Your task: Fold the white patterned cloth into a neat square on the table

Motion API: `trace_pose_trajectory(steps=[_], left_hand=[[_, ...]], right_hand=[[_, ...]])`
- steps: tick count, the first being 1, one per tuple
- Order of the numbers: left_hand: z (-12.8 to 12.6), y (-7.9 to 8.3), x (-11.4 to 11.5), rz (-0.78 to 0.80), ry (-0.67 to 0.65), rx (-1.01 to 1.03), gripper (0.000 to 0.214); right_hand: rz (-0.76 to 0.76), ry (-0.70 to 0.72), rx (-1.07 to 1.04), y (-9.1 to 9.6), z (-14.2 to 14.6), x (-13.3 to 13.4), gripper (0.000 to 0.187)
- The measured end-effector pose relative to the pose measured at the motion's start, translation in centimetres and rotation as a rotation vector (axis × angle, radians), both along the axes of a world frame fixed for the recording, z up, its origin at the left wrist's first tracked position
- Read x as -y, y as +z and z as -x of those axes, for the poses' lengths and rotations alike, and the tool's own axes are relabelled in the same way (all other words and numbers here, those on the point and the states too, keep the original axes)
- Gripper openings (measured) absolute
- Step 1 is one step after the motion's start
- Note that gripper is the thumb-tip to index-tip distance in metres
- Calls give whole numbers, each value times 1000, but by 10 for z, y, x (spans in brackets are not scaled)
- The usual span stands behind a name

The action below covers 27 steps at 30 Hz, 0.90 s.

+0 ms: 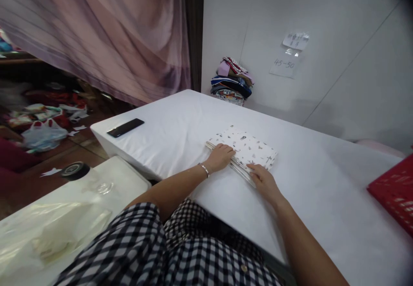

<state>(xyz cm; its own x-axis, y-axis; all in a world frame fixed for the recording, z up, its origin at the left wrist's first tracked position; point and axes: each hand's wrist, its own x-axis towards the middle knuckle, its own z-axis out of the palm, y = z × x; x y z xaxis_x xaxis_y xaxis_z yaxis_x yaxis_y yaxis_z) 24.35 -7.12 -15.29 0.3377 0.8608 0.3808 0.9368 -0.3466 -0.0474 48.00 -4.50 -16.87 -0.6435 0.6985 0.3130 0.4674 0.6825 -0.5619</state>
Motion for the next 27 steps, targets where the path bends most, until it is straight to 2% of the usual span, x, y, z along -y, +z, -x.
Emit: trace_pose_trajectory(steps=[4, 8, 15, 20, 24, 27], left_hand=[[13, -3, -2, -31, 128, -26, 20], [31, -6, -3, -62, 185, -16, 20], [44, -10, -3, 32, 129, 28, 24], [53, -13, -4, 9, 91, 75, 30], [52, -10, -2, 46, 138, 141, 36], [35, 4, -4, 47, 205, 233, 39]], right_hand=[[-13, 23, 46, 1, 1, 2, 35], [-44, 25, 77, 2, 2, 4, 35], [-98, 58, 127, 8, 5, 6, 37], [-123, 95, 145, 17, 7, 9, 41], [-173, 122, 166, 19, 9, 10, 39], [-198, 120, 185, 19, 10, 10, 39]])
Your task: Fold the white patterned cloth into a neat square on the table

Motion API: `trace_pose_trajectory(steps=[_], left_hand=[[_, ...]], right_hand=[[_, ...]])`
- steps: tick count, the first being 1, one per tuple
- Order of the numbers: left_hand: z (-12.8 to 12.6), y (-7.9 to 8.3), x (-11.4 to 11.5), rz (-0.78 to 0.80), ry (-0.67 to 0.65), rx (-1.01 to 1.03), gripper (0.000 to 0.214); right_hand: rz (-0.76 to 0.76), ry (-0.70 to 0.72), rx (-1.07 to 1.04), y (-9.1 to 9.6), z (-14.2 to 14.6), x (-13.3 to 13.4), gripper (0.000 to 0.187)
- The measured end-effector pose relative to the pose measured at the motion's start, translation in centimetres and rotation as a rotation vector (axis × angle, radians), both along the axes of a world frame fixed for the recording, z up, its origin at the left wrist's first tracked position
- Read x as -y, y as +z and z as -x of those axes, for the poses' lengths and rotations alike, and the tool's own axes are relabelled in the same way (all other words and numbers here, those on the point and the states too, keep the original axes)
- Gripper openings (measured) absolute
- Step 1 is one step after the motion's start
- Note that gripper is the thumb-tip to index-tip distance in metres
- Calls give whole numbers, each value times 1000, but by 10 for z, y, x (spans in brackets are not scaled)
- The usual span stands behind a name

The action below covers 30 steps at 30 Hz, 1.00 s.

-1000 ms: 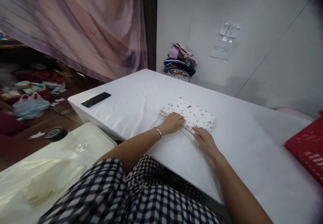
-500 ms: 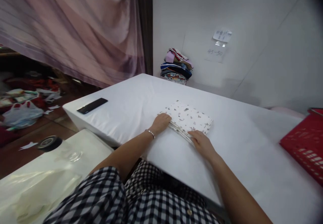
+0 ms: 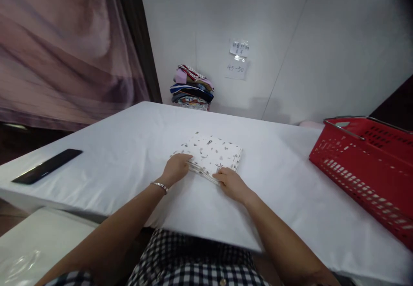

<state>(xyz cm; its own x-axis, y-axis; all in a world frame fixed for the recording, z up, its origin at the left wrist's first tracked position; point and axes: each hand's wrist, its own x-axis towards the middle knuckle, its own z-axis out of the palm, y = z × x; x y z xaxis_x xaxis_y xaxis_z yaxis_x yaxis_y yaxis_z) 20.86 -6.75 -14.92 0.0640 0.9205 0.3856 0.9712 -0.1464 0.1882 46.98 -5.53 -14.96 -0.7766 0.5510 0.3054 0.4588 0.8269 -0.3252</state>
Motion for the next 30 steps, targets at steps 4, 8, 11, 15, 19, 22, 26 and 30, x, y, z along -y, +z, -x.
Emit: trace_pose_trajectory(steps=[4, 8, 11, 15, 19, 22, 26, 30], left_hand=[[-42, 14, -8, -101, -140, 48, 34], [-71, -2, -15, -31, -245, -47, 37], [-73, -19, -17, 17, -205, -89, 39], [-71, -25, -16, 33, -194, -106, 41], [-71, -23, -14, 31, -197, -94, 41], [-70, -20, -16, 71, -199, -80, 40], [-77, -7, -20, 153, -159, -34, 42], [-102, 0, -10, 117, -235, -8, 47]], right_hand=[[-5, 5, 10, 1, 1, 1, 38], [120, 51, -88, 2, -5, -2, 33], [315, -4, -332, 1, -18, -16, 24], [444, -492, -745, -5, -42, -48, 16], [763, -705, -907, -16, -52, -64, 20], [843, -689, -883, -24, -47, -64, 22], [779, -639, -848, -31, -38, -64, 26], [745, -649, -839, -33, -36, -66, 27]])
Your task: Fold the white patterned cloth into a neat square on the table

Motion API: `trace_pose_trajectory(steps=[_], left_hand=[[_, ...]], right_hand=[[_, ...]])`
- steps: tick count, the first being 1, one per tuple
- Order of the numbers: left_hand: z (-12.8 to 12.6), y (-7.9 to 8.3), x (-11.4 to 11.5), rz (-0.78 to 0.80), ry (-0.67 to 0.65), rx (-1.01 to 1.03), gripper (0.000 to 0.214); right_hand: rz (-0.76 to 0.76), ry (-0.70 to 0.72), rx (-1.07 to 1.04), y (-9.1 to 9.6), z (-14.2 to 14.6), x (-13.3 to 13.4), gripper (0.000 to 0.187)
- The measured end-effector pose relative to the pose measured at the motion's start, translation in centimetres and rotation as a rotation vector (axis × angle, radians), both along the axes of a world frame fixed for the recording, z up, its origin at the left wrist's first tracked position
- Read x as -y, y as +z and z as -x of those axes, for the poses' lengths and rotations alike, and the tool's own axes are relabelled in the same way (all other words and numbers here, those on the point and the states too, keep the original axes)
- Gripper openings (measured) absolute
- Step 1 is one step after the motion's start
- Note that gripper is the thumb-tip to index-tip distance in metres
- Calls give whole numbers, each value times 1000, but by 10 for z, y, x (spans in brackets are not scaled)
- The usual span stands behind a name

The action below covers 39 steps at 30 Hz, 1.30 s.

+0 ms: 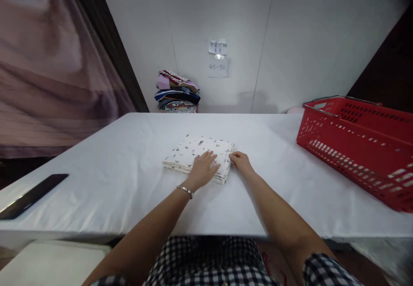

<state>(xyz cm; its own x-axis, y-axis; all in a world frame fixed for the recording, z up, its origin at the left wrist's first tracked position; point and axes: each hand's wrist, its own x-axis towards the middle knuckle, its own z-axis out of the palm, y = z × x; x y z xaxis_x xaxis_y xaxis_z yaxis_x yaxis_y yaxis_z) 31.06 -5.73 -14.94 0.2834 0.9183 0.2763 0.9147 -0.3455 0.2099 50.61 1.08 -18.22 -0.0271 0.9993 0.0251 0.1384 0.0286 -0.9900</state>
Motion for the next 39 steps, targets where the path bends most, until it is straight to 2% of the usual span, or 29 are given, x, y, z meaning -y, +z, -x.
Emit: trace_pose_trajectory(steps=[4, 8, 14, 21, 25, 27, 30, 32, 36, 39], left_hand=[[-15, -11, 18, -37, -170, -61, 44], [-15, -19, 24, -69, -160, -79, 44], [-15, -18, 23, -102, -159, -85, 43], [-15, -19, 25, -115, -157, -82, 43], [-16, -19, 26, -117, -151, -83, 42], [-16, -19, 26, -121, -148, -92, 42], [-16, -20, 26, -134, -147, -101, 42], [-16, -21, 26, -138, -147, -100, 42], [-15, -22, 26, -135, -143, -92, 42], [-15, -22, 25, -134, -144, -92, 42]], right_hand=[[-4, 2, 39, -1, -1, 0, 28], [-46, -2, 79, -3, 2, 0, 28], [-59, -27, 83, -3, 6, 4, 29], [2, 96, 67, 0, 4, 9, 33], [84, 89, 53, 5, 1, 9, 29], [59, 43, 66, 5, 1, 9, 23], [-96, -54, 102, 3, 2, 8, 17], [-184, -58, 126, -1, 4, 7, 15], [-153, 49, 179, -5, 6, 7, 21], [-103, 58, 220, -3, 6, 9, 28]])
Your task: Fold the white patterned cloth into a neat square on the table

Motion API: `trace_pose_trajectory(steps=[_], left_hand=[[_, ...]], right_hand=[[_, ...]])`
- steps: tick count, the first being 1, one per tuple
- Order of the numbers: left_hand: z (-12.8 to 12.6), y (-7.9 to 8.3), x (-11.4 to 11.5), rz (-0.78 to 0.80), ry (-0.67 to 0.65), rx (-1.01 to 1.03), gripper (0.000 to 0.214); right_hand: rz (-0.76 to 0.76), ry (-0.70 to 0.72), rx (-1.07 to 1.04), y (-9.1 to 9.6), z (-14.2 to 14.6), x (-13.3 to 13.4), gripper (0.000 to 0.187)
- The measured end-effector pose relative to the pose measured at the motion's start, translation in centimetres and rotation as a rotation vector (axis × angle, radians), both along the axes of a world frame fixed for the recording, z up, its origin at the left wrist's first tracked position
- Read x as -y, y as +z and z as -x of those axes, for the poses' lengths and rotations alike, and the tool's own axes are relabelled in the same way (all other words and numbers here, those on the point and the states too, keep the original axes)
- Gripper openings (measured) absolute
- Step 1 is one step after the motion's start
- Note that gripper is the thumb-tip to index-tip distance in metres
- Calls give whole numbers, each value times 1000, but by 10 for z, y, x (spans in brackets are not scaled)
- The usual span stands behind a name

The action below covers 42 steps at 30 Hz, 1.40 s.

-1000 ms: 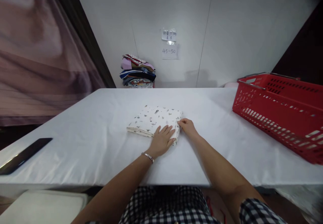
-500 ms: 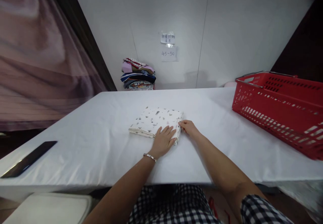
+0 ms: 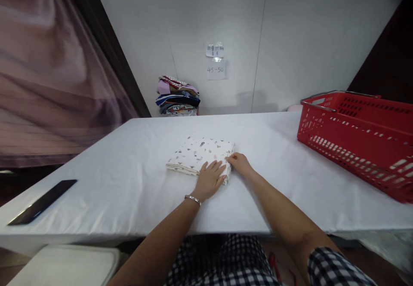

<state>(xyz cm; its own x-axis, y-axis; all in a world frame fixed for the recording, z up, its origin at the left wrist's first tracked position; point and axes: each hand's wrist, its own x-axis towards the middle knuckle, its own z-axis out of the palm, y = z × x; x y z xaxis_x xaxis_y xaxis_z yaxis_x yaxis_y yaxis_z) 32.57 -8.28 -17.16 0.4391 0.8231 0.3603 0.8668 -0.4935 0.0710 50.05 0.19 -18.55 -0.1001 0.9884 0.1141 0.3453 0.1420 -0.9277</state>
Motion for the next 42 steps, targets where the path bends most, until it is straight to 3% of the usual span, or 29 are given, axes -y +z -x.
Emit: trace_pose_trajectory(steps=[10, 21, 30, 42], left_hand=[[0, 3, 0, 17, -10, 4, 42], [0, 0, 0, -20, -9, 4, 41], [-1, 2, -1, 8, -9, 7, 39], [1, 2, 1, 1, -10, 47, 37]], right_hand=[[105, -35, -157, 9, 3, 3, 20], [161, -94, -171, 3, 4, -1, 20], [287, -49, -232, 14, 6, 1, 13], [289, -84, -291, 14, -2, 1, 15]])
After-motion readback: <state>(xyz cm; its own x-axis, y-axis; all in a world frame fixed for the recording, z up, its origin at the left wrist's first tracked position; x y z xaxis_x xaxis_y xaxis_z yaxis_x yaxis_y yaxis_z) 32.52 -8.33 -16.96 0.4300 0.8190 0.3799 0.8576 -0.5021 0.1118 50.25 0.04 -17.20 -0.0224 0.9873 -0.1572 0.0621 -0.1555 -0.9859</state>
